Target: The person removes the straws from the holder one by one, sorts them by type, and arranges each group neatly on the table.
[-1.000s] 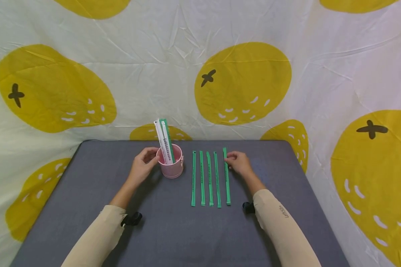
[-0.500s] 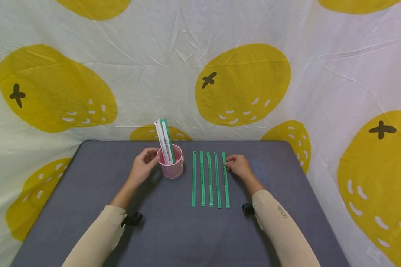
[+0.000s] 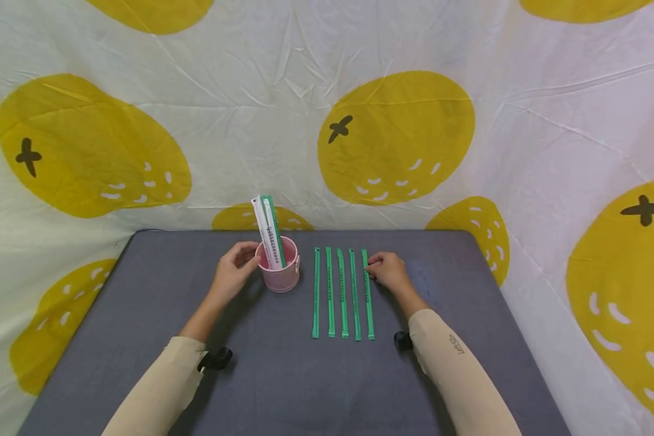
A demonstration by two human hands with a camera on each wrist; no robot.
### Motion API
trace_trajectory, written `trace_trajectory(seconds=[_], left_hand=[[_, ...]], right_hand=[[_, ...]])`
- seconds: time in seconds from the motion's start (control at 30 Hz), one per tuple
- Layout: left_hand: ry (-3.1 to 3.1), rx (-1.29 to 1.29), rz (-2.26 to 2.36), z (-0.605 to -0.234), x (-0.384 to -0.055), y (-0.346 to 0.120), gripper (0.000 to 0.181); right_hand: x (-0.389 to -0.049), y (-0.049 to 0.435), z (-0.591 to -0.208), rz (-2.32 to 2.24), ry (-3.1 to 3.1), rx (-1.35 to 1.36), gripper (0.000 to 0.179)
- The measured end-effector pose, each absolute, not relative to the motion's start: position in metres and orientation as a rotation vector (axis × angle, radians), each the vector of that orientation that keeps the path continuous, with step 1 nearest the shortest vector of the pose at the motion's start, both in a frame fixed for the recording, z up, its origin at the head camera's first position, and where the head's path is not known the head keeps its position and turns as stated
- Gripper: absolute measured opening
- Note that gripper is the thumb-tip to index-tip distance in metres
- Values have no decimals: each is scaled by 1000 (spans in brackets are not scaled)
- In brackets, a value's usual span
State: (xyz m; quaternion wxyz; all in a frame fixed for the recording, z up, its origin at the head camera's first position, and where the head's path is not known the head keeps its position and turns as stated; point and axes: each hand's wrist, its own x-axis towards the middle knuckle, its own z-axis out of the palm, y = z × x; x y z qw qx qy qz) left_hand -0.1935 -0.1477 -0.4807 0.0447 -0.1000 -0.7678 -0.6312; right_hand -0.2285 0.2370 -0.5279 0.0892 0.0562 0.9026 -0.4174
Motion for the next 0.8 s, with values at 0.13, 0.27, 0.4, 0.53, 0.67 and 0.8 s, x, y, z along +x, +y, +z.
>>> trace_trajectory(seconds=[0.13, 0.27, 0.4, 0.53, 0.67, 0.8], left_hand=[[-2337, -307, -1938, -480, -194, -148, 37], [-2323, -311, -1962, -479, -194, -148, 37], [-2312, -324, -1954, -481, -193, -147, 37], [-2314, -325, -1938, -482, -193, -147, 37], [-2298, -317, -1966, -483, -194, -147, 37], [-2293, -325, -1971, -484, -196, -148, 37]], right_hand=[[-227, 235, -526, -1213, 2706, 151, 27], [-225, 234, -525, -1198, 2730, 133, 27], [-226, 233, -527, -1198, 2742, 134, 26], [-226, 233, -529, -1186, 2761, 138, 25], [-228, 234, -531, -1184, 2761, 151, 25], [-228, 236, -532, -1232, 2728, 159, 25]])
